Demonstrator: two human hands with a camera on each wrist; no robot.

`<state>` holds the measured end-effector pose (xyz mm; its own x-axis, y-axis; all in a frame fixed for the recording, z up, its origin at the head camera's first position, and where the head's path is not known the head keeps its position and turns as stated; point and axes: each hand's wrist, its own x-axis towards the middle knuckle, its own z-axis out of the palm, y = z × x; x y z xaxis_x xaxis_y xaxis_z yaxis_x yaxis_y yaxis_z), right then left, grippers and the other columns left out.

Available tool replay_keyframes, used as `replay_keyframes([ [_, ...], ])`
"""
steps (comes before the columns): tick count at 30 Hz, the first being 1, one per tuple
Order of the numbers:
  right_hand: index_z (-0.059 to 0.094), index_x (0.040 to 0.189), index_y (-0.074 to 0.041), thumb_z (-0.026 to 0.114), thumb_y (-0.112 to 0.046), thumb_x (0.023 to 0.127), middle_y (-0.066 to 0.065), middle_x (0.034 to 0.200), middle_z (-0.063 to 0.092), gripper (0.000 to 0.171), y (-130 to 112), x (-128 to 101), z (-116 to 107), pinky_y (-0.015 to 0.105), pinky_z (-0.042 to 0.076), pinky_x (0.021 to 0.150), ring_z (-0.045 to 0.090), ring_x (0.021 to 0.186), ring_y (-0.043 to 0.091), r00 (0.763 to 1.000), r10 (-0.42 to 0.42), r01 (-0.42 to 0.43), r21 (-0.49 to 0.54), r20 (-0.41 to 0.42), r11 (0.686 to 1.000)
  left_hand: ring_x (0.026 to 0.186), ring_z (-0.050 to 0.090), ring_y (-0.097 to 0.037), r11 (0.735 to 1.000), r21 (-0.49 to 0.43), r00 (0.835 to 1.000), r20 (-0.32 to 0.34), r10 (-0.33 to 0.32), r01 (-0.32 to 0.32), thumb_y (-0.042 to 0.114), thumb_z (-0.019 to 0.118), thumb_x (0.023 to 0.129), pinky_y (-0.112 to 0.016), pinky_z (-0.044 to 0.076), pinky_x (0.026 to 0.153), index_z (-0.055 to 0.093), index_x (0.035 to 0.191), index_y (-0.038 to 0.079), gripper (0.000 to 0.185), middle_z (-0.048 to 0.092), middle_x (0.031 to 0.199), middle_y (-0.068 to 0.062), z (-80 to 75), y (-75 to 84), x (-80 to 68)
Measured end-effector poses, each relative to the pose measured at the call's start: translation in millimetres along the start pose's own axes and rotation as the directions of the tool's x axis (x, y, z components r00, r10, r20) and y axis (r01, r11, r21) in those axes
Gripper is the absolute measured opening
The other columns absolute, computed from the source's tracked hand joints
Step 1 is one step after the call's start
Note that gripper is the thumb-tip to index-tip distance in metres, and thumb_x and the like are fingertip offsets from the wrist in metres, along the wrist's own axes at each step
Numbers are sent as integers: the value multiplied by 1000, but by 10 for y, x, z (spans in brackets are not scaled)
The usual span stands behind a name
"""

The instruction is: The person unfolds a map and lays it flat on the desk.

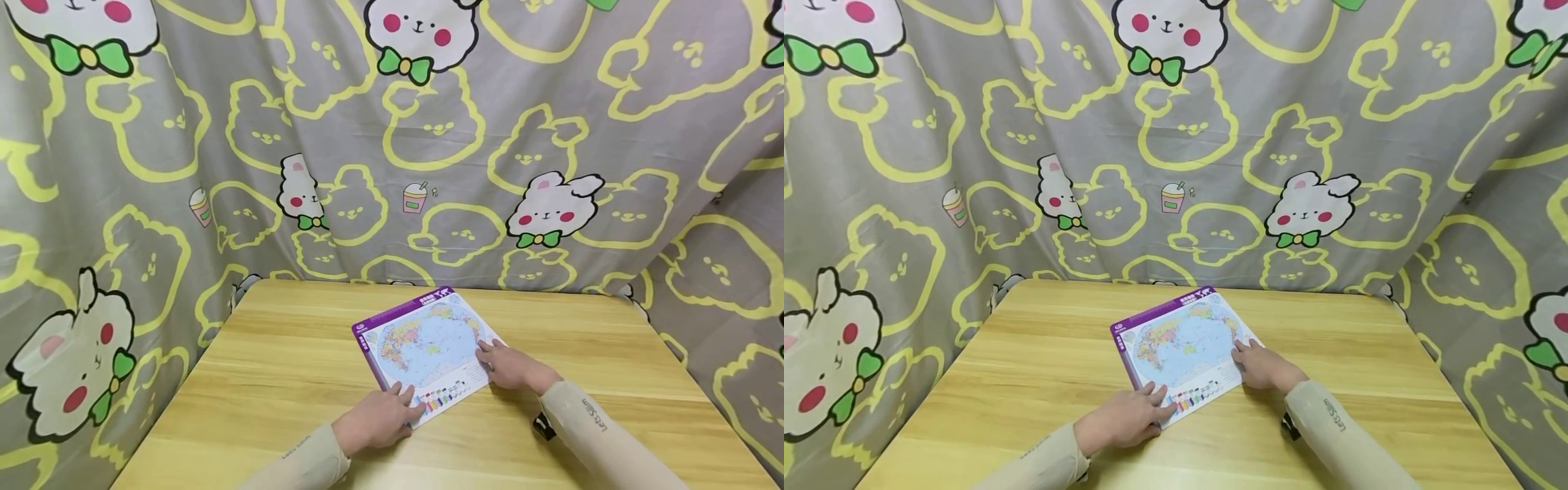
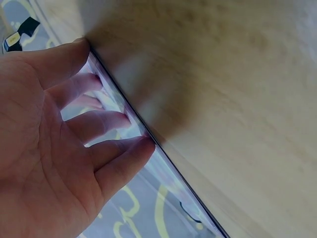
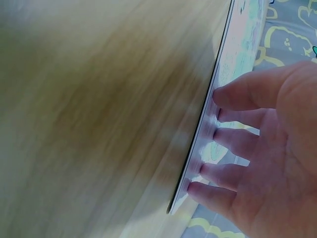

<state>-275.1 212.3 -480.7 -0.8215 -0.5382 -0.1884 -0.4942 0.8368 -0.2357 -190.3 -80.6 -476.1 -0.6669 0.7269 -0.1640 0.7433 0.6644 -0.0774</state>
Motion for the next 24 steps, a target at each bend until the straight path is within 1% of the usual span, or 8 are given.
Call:
replay_keyframes([
  [9, 48, 132, 9, 51, -4, 90, 29, 143, 35, 44, 13, 4, -18, 58, 26, 106, 27, 128, 56, 1000, -13, 13, -8, -3, 1000, 123, 49, -30, 1000, 15, 1000, 7, 17, -17, 42, 56, 92, -41, 50, 91, 47, 140, 32, 49, 48, 140, -6, 5, 34, 28],
  [16, 48, 132, 9, 51, -3, 89, 30, 142, 36, 45, 28, 4, -21, 59, 27, 105, 28, 127, 57, 1000, -18, 18, -10, -14, 1000, 124, 48, -30, 999, 30, 1000, 14, 22, -22, 42, 56, 93, -40, 49, 92, 45, 141, 33, 50, 46, 141, -6, -3, 87, 40],
  [24, 47, 133, 9, 49, -4, 90, 30, 142, 35, 45, 59, 21, 0, 59, 26, 106, 28, 128, 56, 1000, -25, 25, -32, -13, 999, 122, 50, -28, 996, 78, 999, 2, 47, -47, 42, 56, 93, -37, 52, 87, 46, 140, 34, 49, 48, 140, -4, -12, 129, 49],
])
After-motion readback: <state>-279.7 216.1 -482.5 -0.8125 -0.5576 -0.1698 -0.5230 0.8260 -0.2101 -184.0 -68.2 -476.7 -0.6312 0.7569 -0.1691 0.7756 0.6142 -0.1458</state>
